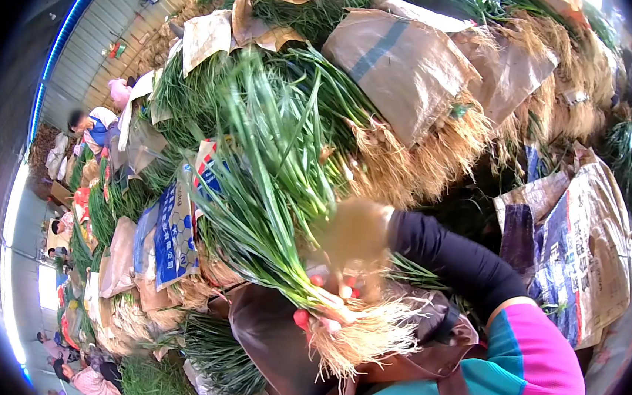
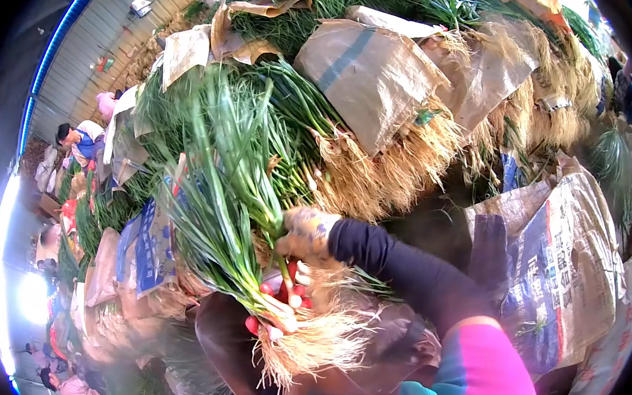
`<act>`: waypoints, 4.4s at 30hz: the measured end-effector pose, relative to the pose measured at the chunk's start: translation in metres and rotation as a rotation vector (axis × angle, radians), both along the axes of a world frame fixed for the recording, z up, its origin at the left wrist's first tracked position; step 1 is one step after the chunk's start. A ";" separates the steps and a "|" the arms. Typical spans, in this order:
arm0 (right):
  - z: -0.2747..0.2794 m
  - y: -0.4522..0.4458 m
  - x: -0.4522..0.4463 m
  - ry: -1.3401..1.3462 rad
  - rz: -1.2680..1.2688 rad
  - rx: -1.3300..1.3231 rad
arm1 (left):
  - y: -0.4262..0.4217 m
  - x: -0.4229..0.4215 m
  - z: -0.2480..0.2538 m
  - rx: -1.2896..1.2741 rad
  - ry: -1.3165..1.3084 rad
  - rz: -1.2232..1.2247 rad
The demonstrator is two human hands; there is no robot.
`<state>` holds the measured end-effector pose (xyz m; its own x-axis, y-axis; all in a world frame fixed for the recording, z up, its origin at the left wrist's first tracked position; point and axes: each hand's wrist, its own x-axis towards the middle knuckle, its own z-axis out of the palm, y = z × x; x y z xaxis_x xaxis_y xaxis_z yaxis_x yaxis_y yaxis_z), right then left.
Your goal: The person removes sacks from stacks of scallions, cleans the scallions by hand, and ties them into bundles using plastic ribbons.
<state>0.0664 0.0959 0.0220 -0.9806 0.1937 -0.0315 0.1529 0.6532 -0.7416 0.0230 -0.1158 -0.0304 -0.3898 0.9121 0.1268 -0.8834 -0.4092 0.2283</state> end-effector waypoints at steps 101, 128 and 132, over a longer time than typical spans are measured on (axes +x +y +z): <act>-0.131 0.018 0.066 0.829 -0.672 -0.947 | 0.152 0.010 -0.052 -0.238 0.842 0.059; 0.092 -0.081 0.013 0.266 -0.190 0.144 | 0.062 0.031 0.181 0.409 -0.119 0.004; 0.084 -0.136 -0.059 0.328 0.001 -0.010 | -0.011 -0.018 0.216 0.533 0.101 0.177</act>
